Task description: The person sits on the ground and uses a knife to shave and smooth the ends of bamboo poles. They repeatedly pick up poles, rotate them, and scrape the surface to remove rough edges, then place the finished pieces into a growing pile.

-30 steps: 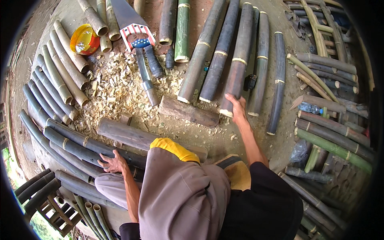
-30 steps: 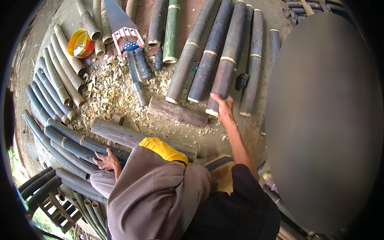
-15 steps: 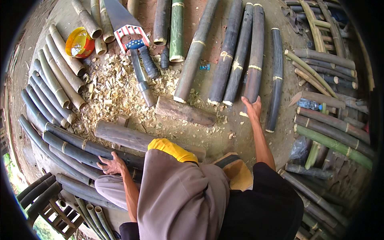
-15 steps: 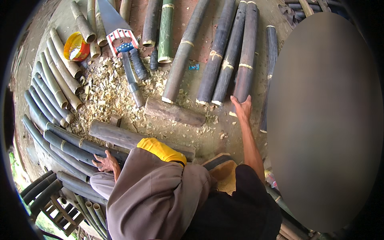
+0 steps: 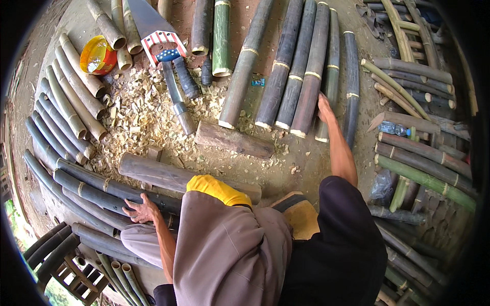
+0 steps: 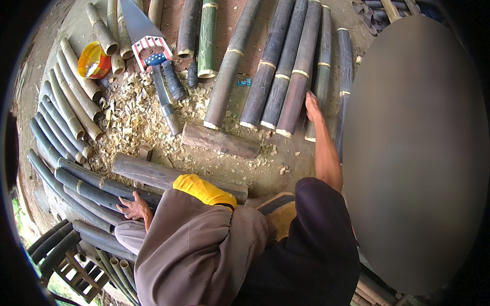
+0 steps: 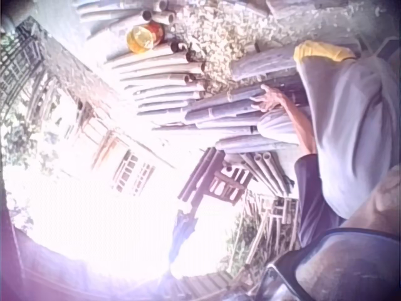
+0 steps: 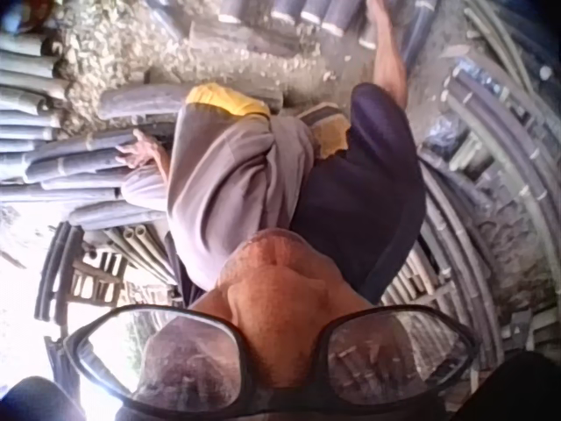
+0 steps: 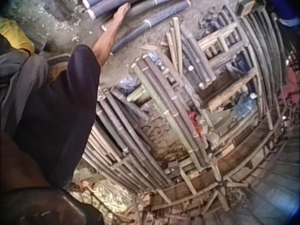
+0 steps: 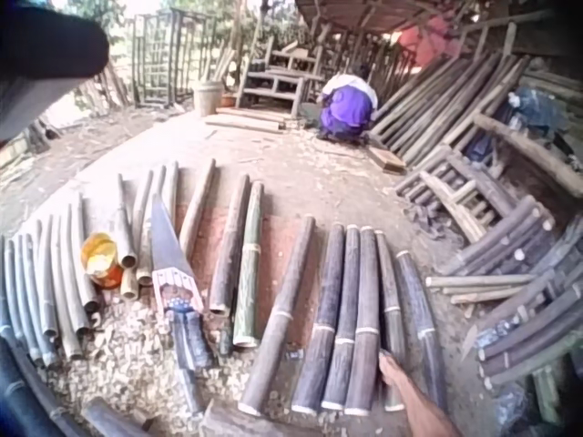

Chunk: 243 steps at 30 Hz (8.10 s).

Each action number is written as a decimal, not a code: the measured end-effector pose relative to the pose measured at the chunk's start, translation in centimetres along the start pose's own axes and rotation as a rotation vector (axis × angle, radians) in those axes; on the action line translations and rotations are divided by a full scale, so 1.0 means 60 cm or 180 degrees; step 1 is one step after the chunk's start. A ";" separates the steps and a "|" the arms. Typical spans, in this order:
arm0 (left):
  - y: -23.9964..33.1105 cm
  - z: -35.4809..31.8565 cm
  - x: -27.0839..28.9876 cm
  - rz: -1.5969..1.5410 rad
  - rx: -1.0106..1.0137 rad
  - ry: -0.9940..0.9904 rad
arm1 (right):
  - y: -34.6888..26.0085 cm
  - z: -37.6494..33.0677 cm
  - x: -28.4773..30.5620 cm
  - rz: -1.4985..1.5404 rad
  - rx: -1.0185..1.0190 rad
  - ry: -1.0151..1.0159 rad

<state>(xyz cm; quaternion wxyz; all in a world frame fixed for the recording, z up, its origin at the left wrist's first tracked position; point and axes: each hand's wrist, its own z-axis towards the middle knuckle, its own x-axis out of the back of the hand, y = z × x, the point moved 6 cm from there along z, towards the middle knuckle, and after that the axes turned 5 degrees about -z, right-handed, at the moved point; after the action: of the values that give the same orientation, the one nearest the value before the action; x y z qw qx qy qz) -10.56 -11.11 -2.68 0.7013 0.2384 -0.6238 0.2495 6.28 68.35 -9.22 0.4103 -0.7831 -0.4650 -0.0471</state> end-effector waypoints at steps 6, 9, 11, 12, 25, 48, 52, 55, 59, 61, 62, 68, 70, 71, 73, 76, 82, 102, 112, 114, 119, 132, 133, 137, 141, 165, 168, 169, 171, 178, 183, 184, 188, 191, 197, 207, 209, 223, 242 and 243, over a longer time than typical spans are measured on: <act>-0.006 0.004 -0.008 -0.0016 -0.0068 0.0038 | 0.027 0.017 0.001 -0.0314 0.0107 0.0246; -0.001 0.000 0.010 -0.0023 0.0109 -0.0113 | -0.029 -0.036 -0.034 -0.0799 0.0353 0.0097; -0.017 0.010 -0.002 -0.0103 -0.0328 0.0211 | -0.049 -0.032 -0.030 -0.1030 0.1042 -0.0188; -0.005 0.008 -0.005 -0.0133 -0.0600 0.0334 | -0.050 -0.034 -0.022 -0.1148 0.1330 -0.0292; 0.028 -0.005 0.012 -0.0198 -0.0405 0.0044 | -0.052 -0.136 0.007 -0.2715 0.1416 0.1001; 0.023 -0.013 0.018 -0.0161 0.0015 0.0039 | -0.085 -0.272 -0.114 -0.3483 0.2331 0.1504; 0.019 -0.013 0.018 -0.0126 0.0059 0.0017 | -0.041 -0.223 -0.023 -0.3491 0.1240 0.1255; 0.021 -0.014 0.015 -0.0021 0.0107 0.0017 | -0.031 -0.209 0.003 -0.3593 0.0766 0.1529; 0.025 -0.012 0.019 -0.0037 0.0135 -0.0016 | -0.033 -0.209 -0.007 -0.3603 0.0312 0.1617; 0.030 -0.016 0.019 -0.0039 0.0141 -0.0056 | -0.021 -0.197 0.019 -0.3790 0.0293 0.1834; 0.026 -0.015 0.016 -0.0004 0.0112 -0.0005 | -0.019 -0.194 0.029 -0.3651 0.0328 0.1816; 0.021 -0.013 0.016 0.0076 0.0050 0.0110 | -0.059 -0.195 -0.086 -0.1903 0.1506 0.0832; 0.020 -0.010 0.012 0.0075 0.0105 0.0067 | -0.074 -0.190 -0.149 -0.1015 0.1053 0.0501; 0.022 -0.011 0.010 0.0062 0.0127 0.0031 | -0.055 -0.162 -0.147 -0.0813 0.0900 0.0589; 0.033 -0.013 0.007 -0.0020 0.0040 -0.0027 | -0.021 -0.136 -0.133 -0.0632 0.0816 0.0948; 0.019 -0.011 0.016 0.0003 0.0021 0.0051 | -0.071 -0.196 -0.176 0.1525 0.0188 -0.0839; 0.024 -0.012 0.018 0.0097 0.0086 0.0023 | -0.071 -0.239 -0.165 0.1558 -0.0248 -0.1030; 0.017 -0.008 0.008 0.0040 0.0030 -0.0082 | 0.203 -0.192 0.271 -0.2561 -0.0201 0.2959; 0.000 0.005 -0.008 0.0070 -0.0176 0.0046 | 0.252 -0.218 0.218 -0.2132 -0.0740 0.1909; -0.016 0.013 -0.022 -0.0060 -0.0415 0.0197 | 0.228 -0.238 0.206 -0.1941 -0.0481 0.2292; 0.003 -0.002 0.012 0.0038 -0.0055 0.0098 | 0.133 -0.273 0.181 -0.1882 -0.0026 0.2077; 0.009 0.000 0.000 0.0118 -0.0140 0.0189 | 0.154 -0.253 0.105 -0.1129 -0.0103 0.1461; 0.012 -0.002 0.006 0.0109 -0.0124 0.0191 | 0.155 -0.250 0.104 -0.1124 -0.0088 0.1491; 0.015 -0.007 0.009 0.0087 -0.0126 0.0239 | 0.176 -0.246 0.109 -0.1042 -0.0092 0.1387; 0.023 -0.018 0.010 0.0044 -0.0110 0.0186 | 0.217 -0.249 0.091 -0.0406 -0.0425 0.0809; -0.104 -0.046 0.012 -0.2388 0.1842 -0.0613 | -0.031 -0.259 -0.074 -0.0947 0.2172 0.1585; -0.095 -0.047 0.020 -0.2452 0.1860 -0.0752 | -0.071 -0.260 -0.114 -0.0904 0.2382 0.1485; -0.097 -0.054 0.024 -0.2527 0.1860 -0.0782 | -0.083 -0.265 -0.122 -0.0925 0.2443 0.1426; -0.106 -0.048 0.015 -0.2493 0.1805 -0.0644 | -0.108 -0.268 -0.161 -0.0909 0.2581 0.1285; -0.096 -0.049 0.024 -0.2444 0.1969 -0.0616 | -0.160 -0.301 -0.276 -0.0915 0.3033 0.0594; -0.103 -0.054 0.025 -0.2524 0.2008 -0.0564 | -0.165 -0.341 -0.371 -0.0980 0.3224 -0.0163; -0.099 -0.055 0.023 -0.2531 0.1971 -0.0562 | -0.160 -0.352 -0.391 -0.0948 0.3249 -0.0338; -0.105 -0.065 0.014 -0.2443 0.1914 -0.0541 | -0.151 -0.420 -0.479 -0.1055 0.3382 -0.1074; -0.109 -0.069 0.010 -0.2548 0.1878 -0.0471 | -0.132 -0.455 -0.516 -0.1143 0.3125 -0.1447; -0.109 -0.074 0.015 -0.2491 0.1877 -0.0575 | -0.134 -0.534 -0.588 -0.1548 0.3429 -0.2266; -0.117 -0.071 0.014 -0.2638 0.1934 -0.0684 | -0.163 -0.658 -0.665 -0.1726 0.3597 -0.2940; -0.105 -0.067 0.013 -0.2673 0.1860 -0.0713 | -0.154 -0.665 -0.666 -0.1777 0.3447 -0.2966; -0.113 -0.059 -0.004 -0.2821 0.1651 -0.0707 | -0.008 -0.749 -0.757 -0.1824 0.3998 -0.3875; -0.042 -0.081 0.065 -0.5146 0.1431 -0.2242 | -0.047 -0.742 -0.763 -0.0994 0.1893 -0.4020; -0.034 -0.084 0.073 -0.5153 0.1379 -0.2313 | -0.051 -0.740 -0.747 -0.1066 0.1895 -0.3961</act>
<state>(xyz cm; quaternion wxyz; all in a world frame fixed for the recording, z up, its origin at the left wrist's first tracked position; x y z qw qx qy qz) -4.98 -9.17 1.08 0.3624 0.7935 -0.3879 -0.2974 -7.65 7.65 1.46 0.2523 -0.4372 -0.7204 0.4756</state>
